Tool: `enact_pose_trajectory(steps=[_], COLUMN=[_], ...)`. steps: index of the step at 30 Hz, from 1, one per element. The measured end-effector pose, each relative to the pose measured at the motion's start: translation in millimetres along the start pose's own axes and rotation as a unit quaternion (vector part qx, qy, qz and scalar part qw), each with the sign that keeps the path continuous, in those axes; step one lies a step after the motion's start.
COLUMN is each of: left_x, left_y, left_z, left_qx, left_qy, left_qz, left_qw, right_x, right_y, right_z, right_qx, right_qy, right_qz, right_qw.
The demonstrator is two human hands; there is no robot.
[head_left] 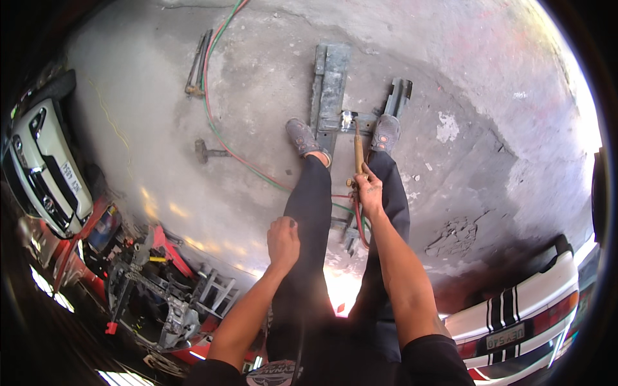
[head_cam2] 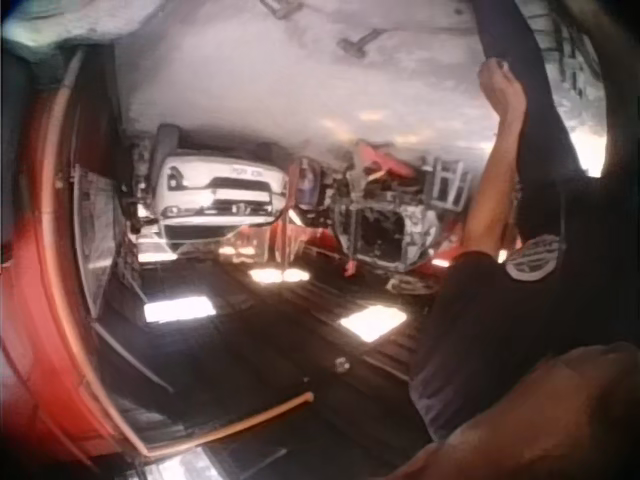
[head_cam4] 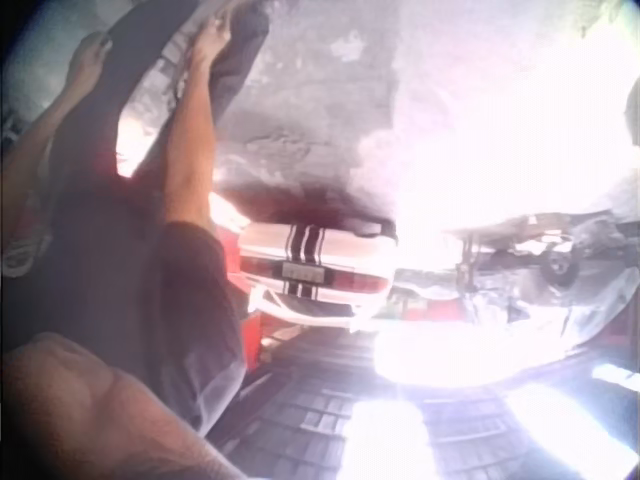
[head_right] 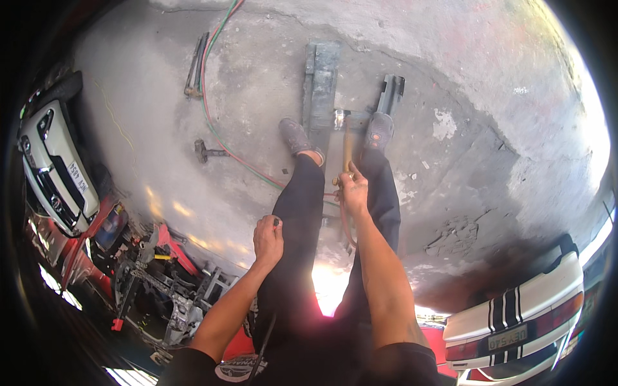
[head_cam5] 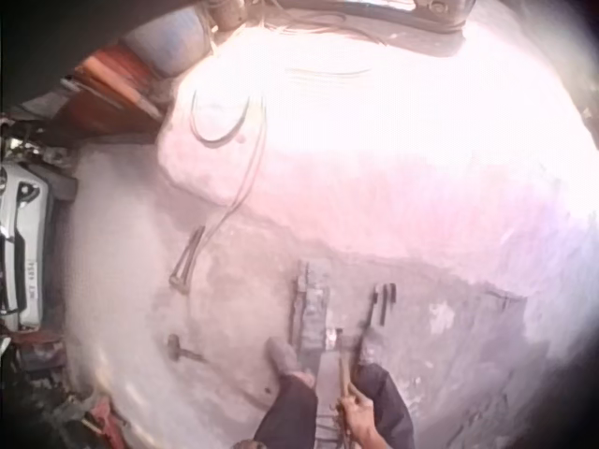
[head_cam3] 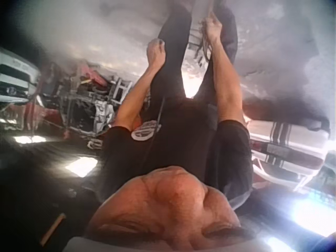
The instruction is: The person uses a welding torch to join two metal pieces clamped on the floor. The welder repeatedly applies the torch to the joint, creating bright sparks and molten metal, then pauses to reposition the torch and continue welding along the seam.
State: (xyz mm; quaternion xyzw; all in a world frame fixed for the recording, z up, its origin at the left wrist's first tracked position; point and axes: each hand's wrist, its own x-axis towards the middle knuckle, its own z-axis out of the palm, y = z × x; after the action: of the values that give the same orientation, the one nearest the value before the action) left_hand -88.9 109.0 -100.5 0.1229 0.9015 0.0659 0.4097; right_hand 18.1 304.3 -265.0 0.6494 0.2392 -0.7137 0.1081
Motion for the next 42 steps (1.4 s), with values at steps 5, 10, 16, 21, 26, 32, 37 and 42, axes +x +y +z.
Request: enact_pose_trajectory(steps=[5,10,16,21,26,32,37,42], left_x=[14.8,24.1,59.5,123.0,144.1,144.2,142.7,142.6], left_y=[-9.4,-15.9,-12.5,4.9,17.5,10.3,15.1,7.9], left_z=[-10.3,-16.0,-11.0,57.3,128.6,154.1,156.9,165.1], left_qx=[0.027,0.04,0.002,-0.369,-0.432,-0.506,-0.511,-0.532], left_qy=[-0.04,-0.072,-0.079,-0.119,-0.152,-0.227,-0.245,-0.251], left_qz=[0.024,0.037,0.088,-0.202,-0.293,-0.314,-0.333,-0.331], left_qw=[0.999,0.996,0.993,0.899,0.839,0.771,0.753,0.738], right_x=[26.3,34.8,34.8,33.3,26.6,19.5,19.3,19.0], right_y=[10.4,23.9,38.5,42.2,40.5,35.2,34.6,32.8], right_z=[10.4,14.2,11.9,17.1,20.2,18.1,15.8,23.8], right_qx=[-0.002,-0.008,-0.043,-0.067,-0.076,-0.103,-0.103,-0.076], right_qy=[0.007,0.014,0.03,0.04,0.047,0.044,0.04,0.052], right_qz=[0.005,0.002,-0.008,-0.007,-0.014,0.002,-0.002,-0.018], right_qw=[1.0,1.0,0.999,0.997,0.996,0.994,0.994,0.996])
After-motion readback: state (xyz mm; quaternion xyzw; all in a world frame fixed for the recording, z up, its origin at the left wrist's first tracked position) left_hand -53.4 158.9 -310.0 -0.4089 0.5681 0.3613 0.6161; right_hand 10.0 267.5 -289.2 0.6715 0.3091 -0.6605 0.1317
